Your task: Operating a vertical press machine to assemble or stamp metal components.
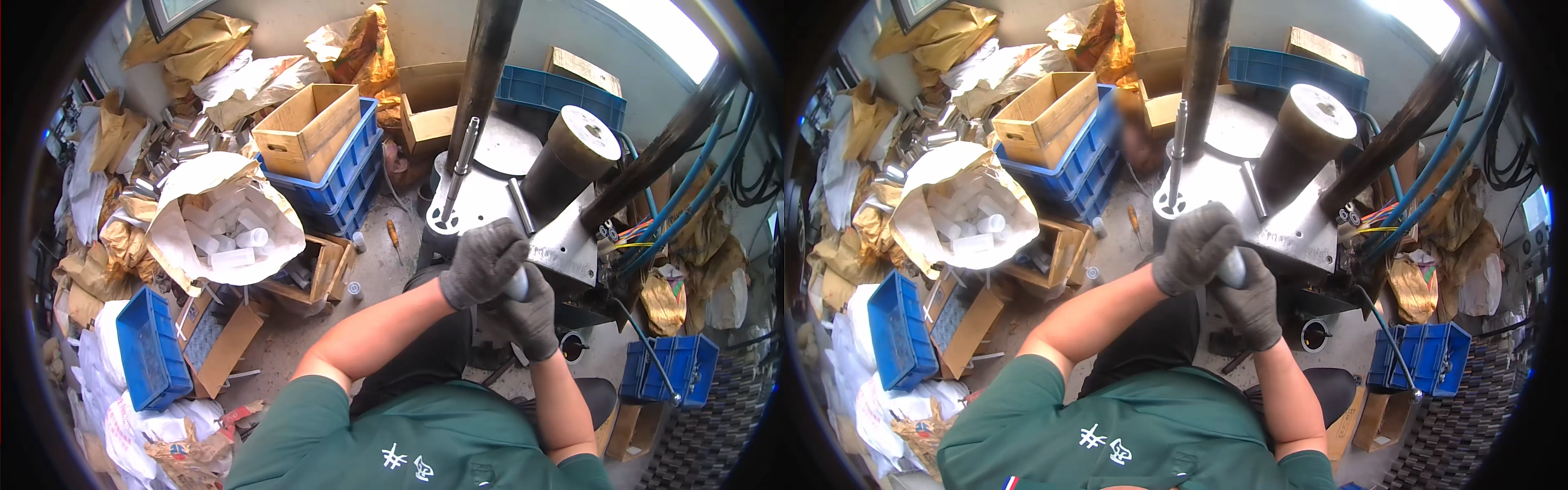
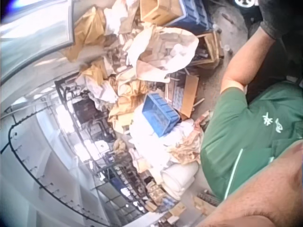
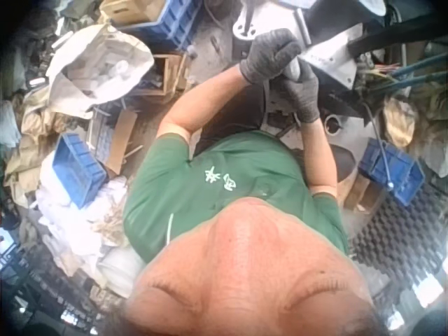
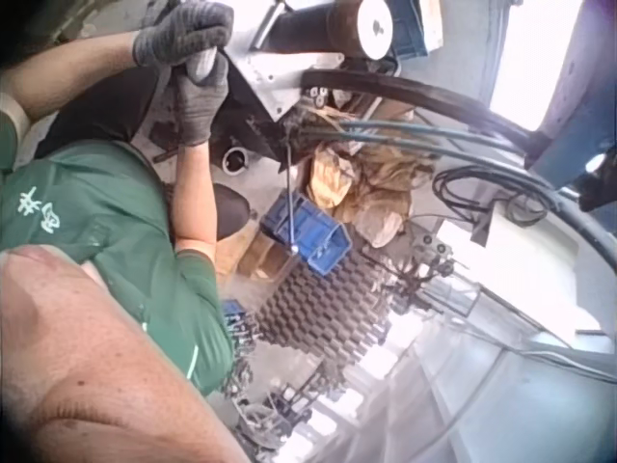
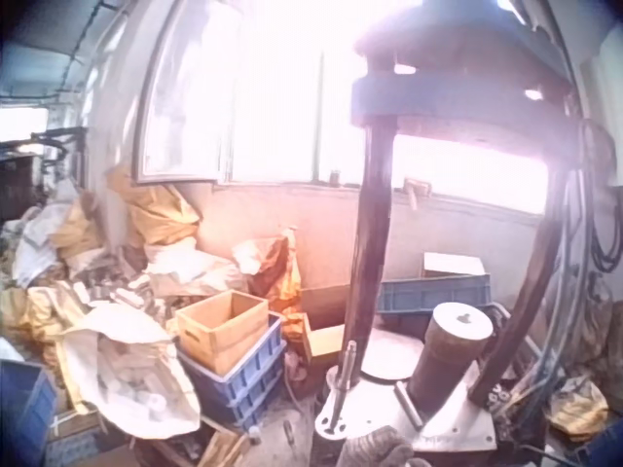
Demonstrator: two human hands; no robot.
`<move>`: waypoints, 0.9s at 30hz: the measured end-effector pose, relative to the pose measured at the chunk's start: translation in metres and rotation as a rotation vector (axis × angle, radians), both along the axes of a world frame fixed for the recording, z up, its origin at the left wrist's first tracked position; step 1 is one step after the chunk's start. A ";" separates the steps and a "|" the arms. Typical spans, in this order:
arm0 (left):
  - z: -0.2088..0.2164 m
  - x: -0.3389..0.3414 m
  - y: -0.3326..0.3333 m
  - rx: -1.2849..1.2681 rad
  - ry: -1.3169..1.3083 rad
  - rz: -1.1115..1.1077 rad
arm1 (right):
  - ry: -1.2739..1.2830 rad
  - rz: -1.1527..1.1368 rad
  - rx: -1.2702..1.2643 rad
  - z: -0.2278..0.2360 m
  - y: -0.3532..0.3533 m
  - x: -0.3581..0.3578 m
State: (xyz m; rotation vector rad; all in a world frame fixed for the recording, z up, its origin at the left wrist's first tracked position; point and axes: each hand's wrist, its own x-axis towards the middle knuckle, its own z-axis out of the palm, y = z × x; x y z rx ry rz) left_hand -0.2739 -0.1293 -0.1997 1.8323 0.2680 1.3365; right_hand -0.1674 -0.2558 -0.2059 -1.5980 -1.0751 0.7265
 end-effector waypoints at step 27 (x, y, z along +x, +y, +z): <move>-0.128 0.149 -0.033 -1.454 0.120 -0.450 | -0.698 -0.353 -0.179 -0.032 0.039 0.250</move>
